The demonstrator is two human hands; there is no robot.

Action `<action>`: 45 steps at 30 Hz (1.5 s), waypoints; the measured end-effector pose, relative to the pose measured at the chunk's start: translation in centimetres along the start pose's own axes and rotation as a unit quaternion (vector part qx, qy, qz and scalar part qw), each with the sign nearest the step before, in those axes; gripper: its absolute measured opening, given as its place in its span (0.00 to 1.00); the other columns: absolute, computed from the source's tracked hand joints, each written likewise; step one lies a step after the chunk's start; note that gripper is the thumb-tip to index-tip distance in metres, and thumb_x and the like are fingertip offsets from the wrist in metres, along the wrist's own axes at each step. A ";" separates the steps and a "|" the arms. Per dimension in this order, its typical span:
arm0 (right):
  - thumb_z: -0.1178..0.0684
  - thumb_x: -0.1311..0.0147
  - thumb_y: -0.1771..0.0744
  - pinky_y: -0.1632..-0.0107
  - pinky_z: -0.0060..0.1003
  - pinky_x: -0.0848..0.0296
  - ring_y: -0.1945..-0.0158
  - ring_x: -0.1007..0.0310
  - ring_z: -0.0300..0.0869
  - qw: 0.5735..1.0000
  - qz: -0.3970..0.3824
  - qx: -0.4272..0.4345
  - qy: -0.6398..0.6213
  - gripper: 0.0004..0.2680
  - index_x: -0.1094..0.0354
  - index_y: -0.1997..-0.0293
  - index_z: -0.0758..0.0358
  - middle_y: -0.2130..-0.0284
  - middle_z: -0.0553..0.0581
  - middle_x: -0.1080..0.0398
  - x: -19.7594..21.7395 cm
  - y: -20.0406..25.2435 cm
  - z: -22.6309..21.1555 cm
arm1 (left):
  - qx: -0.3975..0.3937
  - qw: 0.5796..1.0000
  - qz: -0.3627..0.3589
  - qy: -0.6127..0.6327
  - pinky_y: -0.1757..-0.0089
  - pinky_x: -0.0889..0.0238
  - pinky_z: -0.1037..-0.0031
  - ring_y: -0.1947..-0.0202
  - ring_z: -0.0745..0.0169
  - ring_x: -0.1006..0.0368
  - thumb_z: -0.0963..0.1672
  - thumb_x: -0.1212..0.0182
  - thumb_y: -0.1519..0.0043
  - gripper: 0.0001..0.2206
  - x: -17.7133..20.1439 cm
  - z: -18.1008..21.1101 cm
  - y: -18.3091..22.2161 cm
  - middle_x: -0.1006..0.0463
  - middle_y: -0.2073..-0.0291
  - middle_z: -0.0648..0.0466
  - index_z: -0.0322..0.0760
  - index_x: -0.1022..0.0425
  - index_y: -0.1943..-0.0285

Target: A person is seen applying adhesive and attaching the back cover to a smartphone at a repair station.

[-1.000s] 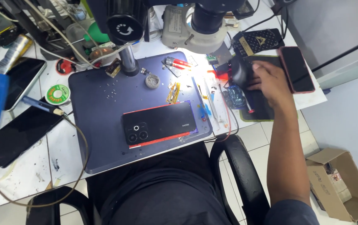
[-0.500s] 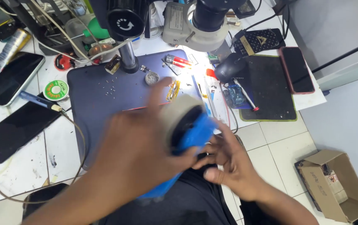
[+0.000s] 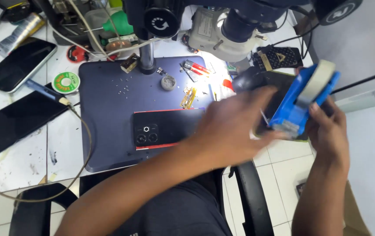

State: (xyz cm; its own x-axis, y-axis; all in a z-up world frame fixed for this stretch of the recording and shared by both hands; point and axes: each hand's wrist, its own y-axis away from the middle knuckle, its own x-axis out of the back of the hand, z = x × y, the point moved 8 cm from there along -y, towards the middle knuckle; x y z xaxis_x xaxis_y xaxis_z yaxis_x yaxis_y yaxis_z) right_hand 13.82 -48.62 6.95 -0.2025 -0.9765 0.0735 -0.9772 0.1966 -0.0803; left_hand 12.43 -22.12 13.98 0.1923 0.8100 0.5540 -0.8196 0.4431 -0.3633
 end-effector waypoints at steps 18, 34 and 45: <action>0.48 0.41 0.24 0.67 0.35 0.29 0.67 0.32 0.34 0.927 0.157 -0.032 0.339 0.09 0.23 0.55 0.62 0.68 0.49 0.30 12.3 -7.2 9.1 | -0.015 0.953 0.001 -0.302 0.54 0.39 0.61 0.54 0.49 0.29 0.57 0.37 0.38 0.21 4.7 -13.3 9.3 0.23 0.56 0.53 0.39 0.26 0.51; 0.41 0.37 0.33 0.71 0.26 0.35 0.65 0.38 0.37 0.957 0.168 -0.131 0.194 0.13 0.23 0.56 0.62 0.63 0.53 0.27 5.5 -1.4 3.8 | -0.040 0.953 -0.039 -0.298 0.46 0.40 0.56 0.42 0.43 0.31 0.58 0.33 0.47 0.41 4.3 -13.4 10.5 0.23 0.45 0.47 0.33 0.35 0.29; 0.56 0.33 0.34 0.57 0.43 0.09 0.66 0.28 0.38 0.961 0.260 -0.093 -0.031 0.11 0.32 0.74 0.63 0.73 0.54 0.31 7.0 -0.2 5.8 | -0.040 0.956 -0.035 -0.288 0.45 0.40 0.56 0.41 0.43 0.31 0.59 0.33 0.48 0.41 4.3 -13.8 10.7 0.23 0.45 0.47 0.33 0.34 0.30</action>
State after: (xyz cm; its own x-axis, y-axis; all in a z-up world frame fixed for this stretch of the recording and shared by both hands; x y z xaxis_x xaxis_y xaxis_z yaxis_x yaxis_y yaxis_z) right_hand 12.96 -56.02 1.77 -0.6675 -0.7445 0.0122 -0.7408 0.6657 0.0893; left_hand 11.89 -8.63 2.15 -0.1022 0.4411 0.8916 -0.7677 0.5351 -0.3527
